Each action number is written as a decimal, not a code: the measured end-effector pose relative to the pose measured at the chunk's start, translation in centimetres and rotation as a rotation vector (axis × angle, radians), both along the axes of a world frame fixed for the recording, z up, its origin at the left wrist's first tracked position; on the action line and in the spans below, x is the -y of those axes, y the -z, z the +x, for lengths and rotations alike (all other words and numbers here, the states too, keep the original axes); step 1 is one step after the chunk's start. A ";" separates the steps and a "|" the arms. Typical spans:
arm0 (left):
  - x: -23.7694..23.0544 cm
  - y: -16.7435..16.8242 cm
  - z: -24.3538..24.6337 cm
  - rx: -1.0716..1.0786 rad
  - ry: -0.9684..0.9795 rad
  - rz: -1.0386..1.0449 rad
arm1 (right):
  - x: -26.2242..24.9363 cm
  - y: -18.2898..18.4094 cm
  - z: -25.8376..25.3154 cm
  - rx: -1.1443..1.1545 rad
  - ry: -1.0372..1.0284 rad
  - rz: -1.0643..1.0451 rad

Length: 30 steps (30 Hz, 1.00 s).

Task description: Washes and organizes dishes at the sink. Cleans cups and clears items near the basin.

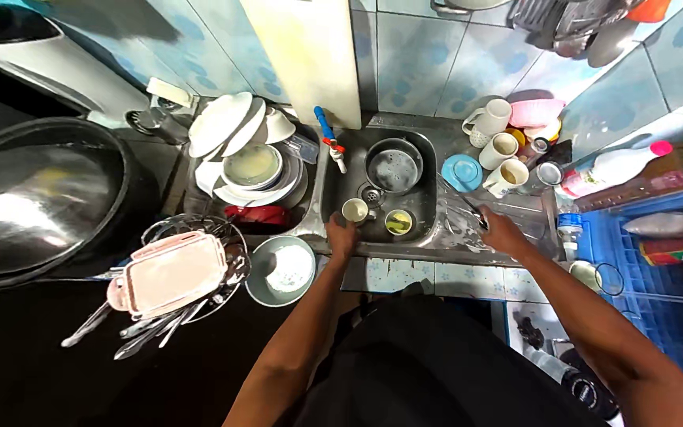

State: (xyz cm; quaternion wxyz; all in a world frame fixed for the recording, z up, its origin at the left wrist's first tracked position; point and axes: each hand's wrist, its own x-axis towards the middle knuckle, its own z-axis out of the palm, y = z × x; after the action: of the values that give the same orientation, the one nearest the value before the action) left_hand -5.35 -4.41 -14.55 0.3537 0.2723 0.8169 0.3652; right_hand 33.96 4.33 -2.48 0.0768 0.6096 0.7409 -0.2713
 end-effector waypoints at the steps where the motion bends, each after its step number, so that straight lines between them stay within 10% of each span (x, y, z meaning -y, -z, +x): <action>1: 0.1 0.0 -0.1 0.000 0.027 0.001 | -1.3 -0.5 -1.3 0.025 -0.027 0.018; 9: 0.1 0.0 -0.6 0.145 0.040 0.058 | -13.0 -1.8 -12.1 0.239 -0.383 0.206; 18: 0.5 -0.4 -1.0 0.281 0.036 0.194 | -21.7 8.2 -20.5 0.293 -0.535 0.338; 30: 0.3 -0.7 -0.7 0.296 0.019 0.155 | -18.7 6.0 -18.9 -0.143 -0.340 0.441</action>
State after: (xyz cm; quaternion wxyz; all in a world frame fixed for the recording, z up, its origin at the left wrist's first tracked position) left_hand -6.06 -4.74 -13.89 0.4515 0.2499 0.7226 0.4600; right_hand 15.07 23.03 -8.49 -0.0655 0.4580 0.8771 -0.1291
